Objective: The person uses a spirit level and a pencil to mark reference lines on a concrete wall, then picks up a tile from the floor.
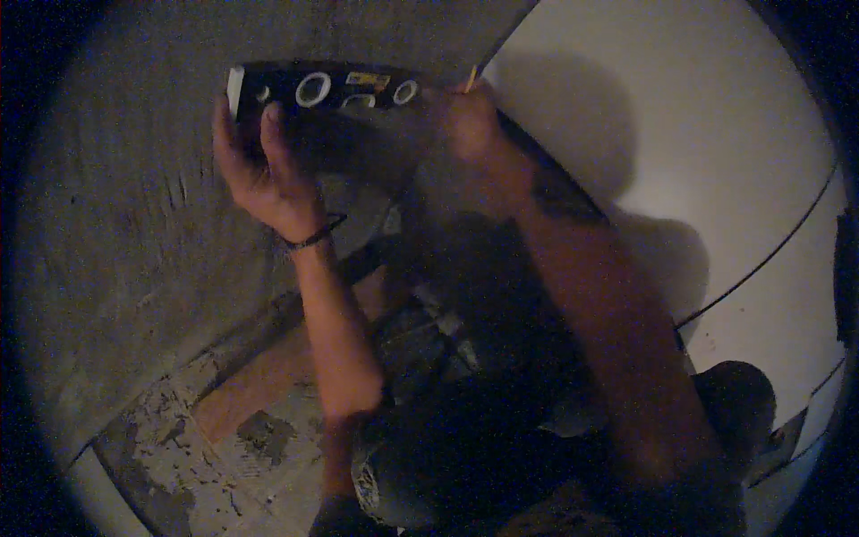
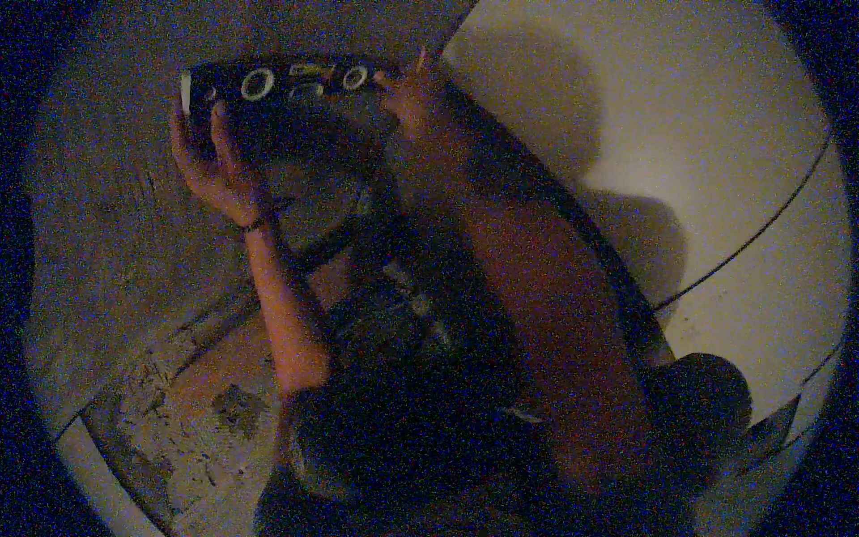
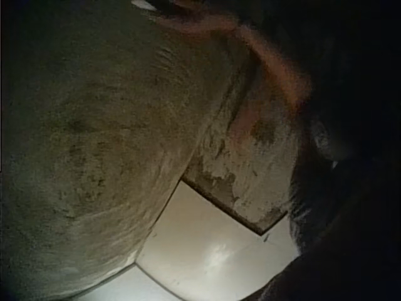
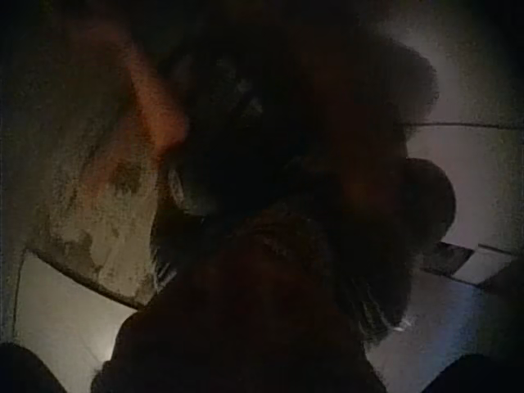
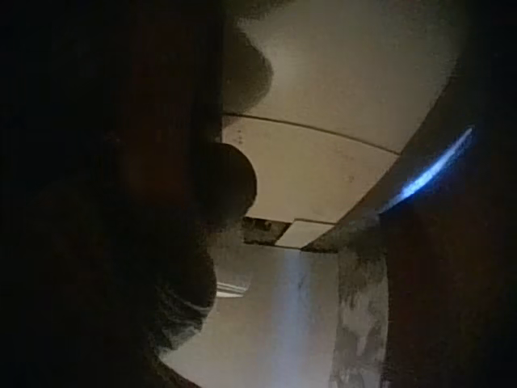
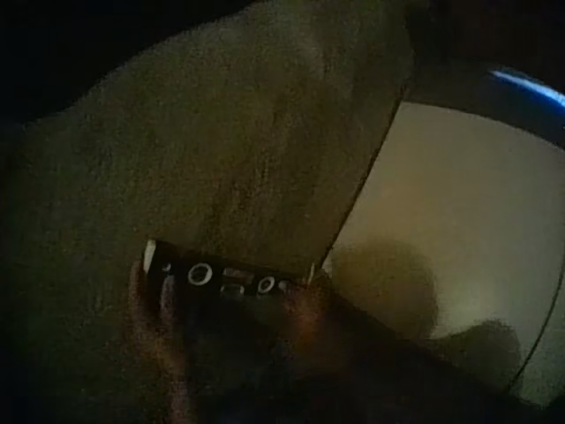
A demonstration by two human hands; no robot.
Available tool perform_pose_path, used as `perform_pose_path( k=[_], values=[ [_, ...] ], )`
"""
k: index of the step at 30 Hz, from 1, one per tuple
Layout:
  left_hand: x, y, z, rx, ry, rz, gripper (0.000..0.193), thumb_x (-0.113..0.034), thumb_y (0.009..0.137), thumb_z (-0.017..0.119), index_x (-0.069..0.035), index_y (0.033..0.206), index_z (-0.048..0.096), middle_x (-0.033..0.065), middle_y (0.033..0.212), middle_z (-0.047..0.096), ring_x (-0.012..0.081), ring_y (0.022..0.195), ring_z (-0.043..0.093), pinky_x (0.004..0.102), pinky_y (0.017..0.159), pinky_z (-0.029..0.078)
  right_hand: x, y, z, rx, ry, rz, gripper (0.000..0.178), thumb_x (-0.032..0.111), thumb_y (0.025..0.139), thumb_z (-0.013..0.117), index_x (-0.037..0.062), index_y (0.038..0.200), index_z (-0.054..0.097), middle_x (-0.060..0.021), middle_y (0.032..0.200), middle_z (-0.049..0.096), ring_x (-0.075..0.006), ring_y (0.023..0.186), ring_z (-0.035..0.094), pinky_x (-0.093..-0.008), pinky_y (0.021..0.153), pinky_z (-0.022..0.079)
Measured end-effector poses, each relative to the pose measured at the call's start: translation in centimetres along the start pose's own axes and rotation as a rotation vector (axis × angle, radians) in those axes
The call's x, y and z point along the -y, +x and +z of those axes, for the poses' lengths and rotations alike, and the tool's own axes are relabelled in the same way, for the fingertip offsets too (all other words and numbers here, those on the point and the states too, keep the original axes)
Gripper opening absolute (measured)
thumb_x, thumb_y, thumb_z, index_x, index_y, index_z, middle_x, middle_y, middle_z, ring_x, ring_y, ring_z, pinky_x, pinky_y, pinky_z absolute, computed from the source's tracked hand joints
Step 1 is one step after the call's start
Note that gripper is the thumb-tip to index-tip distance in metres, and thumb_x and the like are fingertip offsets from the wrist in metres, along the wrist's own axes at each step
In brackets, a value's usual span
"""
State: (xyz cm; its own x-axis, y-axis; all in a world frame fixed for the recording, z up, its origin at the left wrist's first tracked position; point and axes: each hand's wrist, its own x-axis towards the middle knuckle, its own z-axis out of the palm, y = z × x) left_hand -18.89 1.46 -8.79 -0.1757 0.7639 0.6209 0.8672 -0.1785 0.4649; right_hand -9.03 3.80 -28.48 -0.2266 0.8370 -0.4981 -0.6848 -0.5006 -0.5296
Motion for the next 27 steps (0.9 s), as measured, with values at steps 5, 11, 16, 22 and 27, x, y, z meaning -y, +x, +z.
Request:
perform_pose_path(
  k=[5, 11, 16, 22, 27],
  values=[
    [2.2, 0.5, -0.3, 0.015, -0.062, 0.094, 0.045, -0.006, 0.088, 0.064, 0.004, 0.128, 0.046, 0.0147, 0.112, 0.061, 0.0183, 0.097, 0.059, 0.03, 0.086, 0.048, -2.6, 3.3, 0.7, 0.063, -0.056, -0.077, 0.027, 0.017, 0.08, 0.073, 0.01, 0.079, 0.047, -0.0016, 0.068, 0.048, -0.0163, 0.054, 0.049, -0.0349, 0.046, 0.046],
    [3.9, 1.2, -1.3, 0.004, -0.092, 0.128, 0.043, -0.006, 0.088, 0.064, 0.003, 0.127, 0.047, 0.0113, 0.103, 0.062, 0.016, 0.09, 0.059, 0.0283, 0.078, 0.051, -2.3, 2.8, 2.1, 0.26, 0.109, -0.092, 0.034, 0.015, 0.076, 0.077, 0.0093, 0.08, 0.044, -0.0025, 0.069, 0.048, -0.0165, 0.06, 0.052, -0.0342, 0.054, 0.05],
    [2.1, 1.1, 0.0, 0.021, -0.171, 0.117, 0.044, -0.006, 0.088, 0.064, 0.003, 0.127, 0.046, 0.0109, 0.101, 0.061, 0.0156, 0.088, 0.059, 0.0274, 0.075, 0.052, -1.9, 3.7, 1.6, -0.032, 0.108, -0.07, 0.04, 0.012, 0.073, 0.08, 0.0091, 0.089, 0.043, -0.0031, 0.074, 0.05, -0.0185, 0.068, 0.056, -0.036, 0.065, 0.055],
    [2.7, 0.9, 0.1, 0.057, -0.125, 0.137, 0.046, -0.006, 0.088, 0.064, 0.002, 0.128, 0.044, 0.0113, 0.103, 0.061, 0.0162, 0.09, 0.059, 0.0282, 0.076, 0.052, -3.8, 5.3, 0.2, 0.054, 0.126, -0.009, 0.038, 0.009, 0.075, 0.079, 0.0103, 0.087, 0.043, -0.0016, 0.074, 0.049, -0.018, 0.07, 0.058, -0.0425, 0.071, 0.058],
    [1.7, 1.3, -0.8, 0.04, -0.16, 0.12, 0.046, -0.007, 0.088, 0.065, 0.003, 0.127, 0.044, 0.0113, 0.105, 0.061, 0.0167, 0.092, 0.059, 0.0289, 0.079, 0.052, -4.4, 5.3, 1.7, 0.126, 0.108, -0.088, 0.027, 0.014, 0.082, 0.072, 0.0106, 0.084, 0.046, 0.0014, 0.072, 0.046, -0.0147, 0.073, 0.058, -0.0458, 0.075, 0.057]
  ],
)
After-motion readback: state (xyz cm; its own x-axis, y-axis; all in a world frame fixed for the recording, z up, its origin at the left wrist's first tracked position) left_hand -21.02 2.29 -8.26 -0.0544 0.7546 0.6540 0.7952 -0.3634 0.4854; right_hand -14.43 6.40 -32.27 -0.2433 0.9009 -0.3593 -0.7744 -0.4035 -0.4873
